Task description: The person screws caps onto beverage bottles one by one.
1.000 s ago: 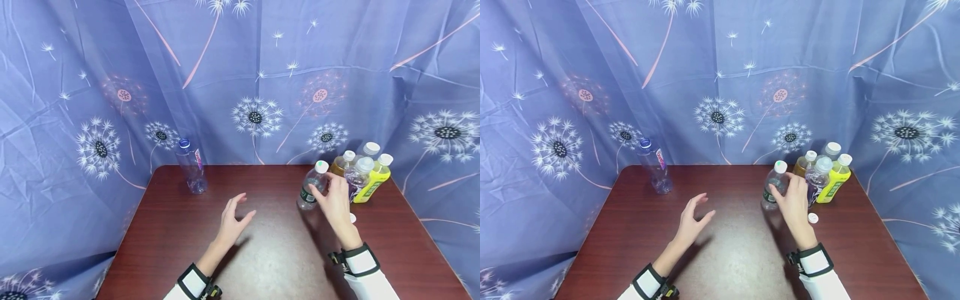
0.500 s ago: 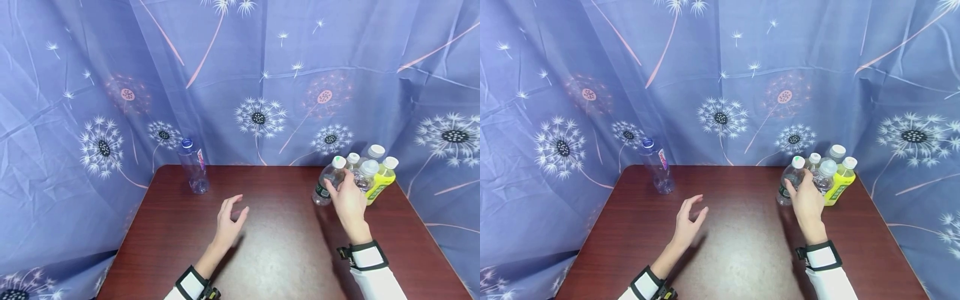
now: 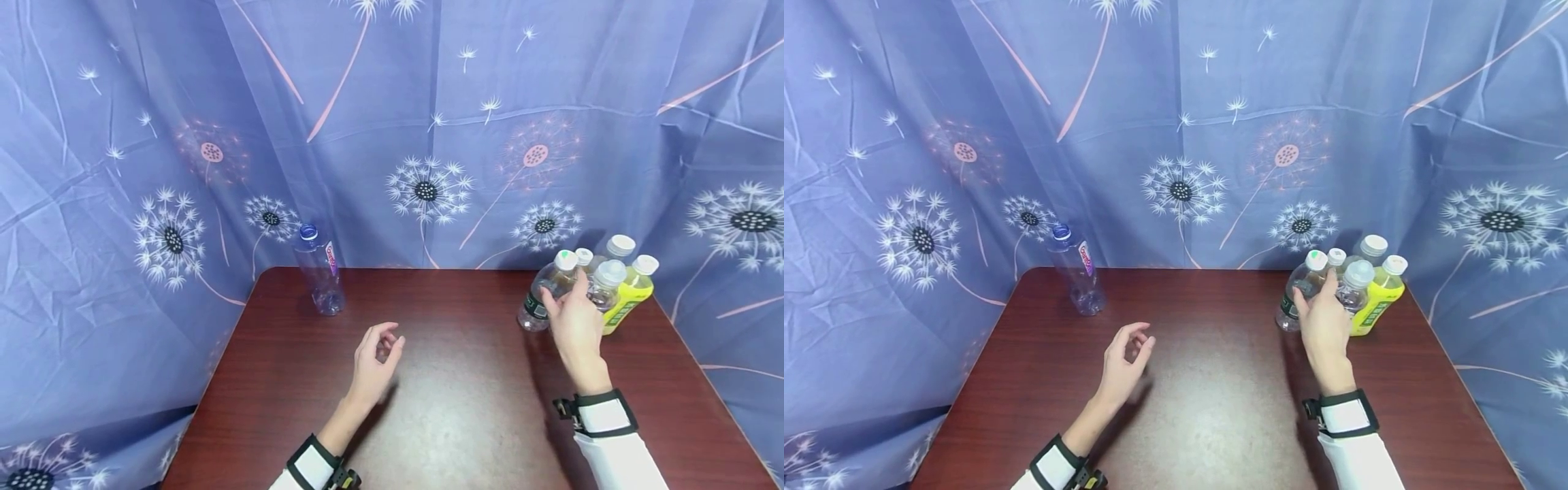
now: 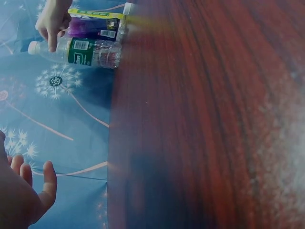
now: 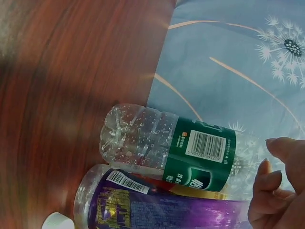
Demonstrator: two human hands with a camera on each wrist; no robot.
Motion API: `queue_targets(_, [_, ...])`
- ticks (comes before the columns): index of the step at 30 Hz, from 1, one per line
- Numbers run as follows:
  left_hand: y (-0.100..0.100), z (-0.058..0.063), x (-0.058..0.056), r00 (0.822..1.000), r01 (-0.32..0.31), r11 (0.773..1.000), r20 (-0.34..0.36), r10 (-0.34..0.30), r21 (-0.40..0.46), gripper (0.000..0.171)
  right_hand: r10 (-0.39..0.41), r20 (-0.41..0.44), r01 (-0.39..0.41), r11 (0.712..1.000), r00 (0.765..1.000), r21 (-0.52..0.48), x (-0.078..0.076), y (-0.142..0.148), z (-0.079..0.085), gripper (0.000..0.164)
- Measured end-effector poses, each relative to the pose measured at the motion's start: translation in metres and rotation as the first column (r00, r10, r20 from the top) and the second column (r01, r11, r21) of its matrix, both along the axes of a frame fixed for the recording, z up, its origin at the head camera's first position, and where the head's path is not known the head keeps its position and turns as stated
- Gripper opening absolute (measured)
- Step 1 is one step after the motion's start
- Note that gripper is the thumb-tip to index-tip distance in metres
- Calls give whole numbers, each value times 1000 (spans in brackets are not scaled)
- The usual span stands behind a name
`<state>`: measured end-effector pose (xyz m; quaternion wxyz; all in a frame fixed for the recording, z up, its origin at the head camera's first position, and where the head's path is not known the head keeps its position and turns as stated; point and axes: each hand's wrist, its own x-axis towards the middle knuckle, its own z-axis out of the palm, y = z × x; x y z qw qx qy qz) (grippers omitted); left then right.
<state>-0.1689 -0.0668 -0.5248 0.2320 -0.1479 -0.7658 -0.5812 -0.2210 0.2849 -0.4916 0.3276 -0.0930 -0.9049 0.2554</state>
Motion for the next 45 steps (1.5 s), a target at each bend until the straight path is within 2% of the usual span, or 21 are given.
queue_targets(3, [0, 4, 4, 1000, 19, 1000, 23, -19, 21, 29, 2, -57, -5, 998, 998, -57, 11, -5, 5, 69])
queue_targets(7, [-4, -16, -6, 994, 88, 995, 65, -91, 45, 31, 51, -153, -61, 996, 987, -58, 28, -18, 19, 56])
queue_targets(10, [-7, -30, -13, 986, 145, 987, 70, -150, 64, 34, 160, -193, -161, 987, 968, 14, 37, -31, 30, 44])
queue_targets(13, [-6, -30, -13, 985, 160, 985, 59, -164, 66, 35, 276, -195, -266, 961, 941, 76, 44, -45, 35, 40])
queue_targets(15, [-5, -30, -12, 985, 162, 985, 58, -165, 54, 34, 349, -181, -334, 936, 919, 112, 48, -55, 34, 42])
queue_targets(19, [-4, -29, -9, 982, 173, 984, 77, -175, 37, 33, 471, -86, -454, 876, 878, 164, 55, -75, 26, 49])
queue_targets(25, [-3, -28, -5, 983, 168, 986, 76, -166, -12, 33, 614, 47, -612, 772, 788, 168, 66, -95, 6, 50])
queue_targets(27, [-3, -28, -5, 986, 159, 987, 60, -158, -21, 33, 628, 73, -630, 758, 775, 173, 67, -97, 1, 48])
queue_targets(29, [-3, -29, -6, 987, 154, 988, 41, -153, -21, 33, 627, 85, -631, 756, 775, 175, 68, -98, -1, 45])
queue_targets(32, [-5, -29, -9, 992, 124, 991, 11, -124, -46, 33, 622, 75, -625, 764, 779, 162, 68, -97, -1, 41])
queue_targets(35, [-12, -24, -15, 997, 72, 991, -33, -76, -109, 34, 625, 44, -624, 769, 780, 143, 68, -94, -1, 34])
queue_targets(38, [-29, -11, -25, 992, -2, 982, -122, -21, -190, 38, 624, 13, -620, 774, 782, 133, 68, -92, 0, 29])
queue_targets(40, [-45, 1, -37, 980, -76, 974, -199, 32, -216, 41, 619, -4, -613, 779, 786, 131, 68, -90, 1, 26])
queue_targets(42, [-66, 14, -52, 962, -152, 970, -255, 102, -187, 47, 615, -24, -608, 784, 788, 123, 69, -87, 2, 23])
queue_targets(45, [-97, 27, -76, 936, -248, 967, -272, 225, -52, 64, 619, -72, -611, 784, 782, 108, 69, -84, 4, 22])
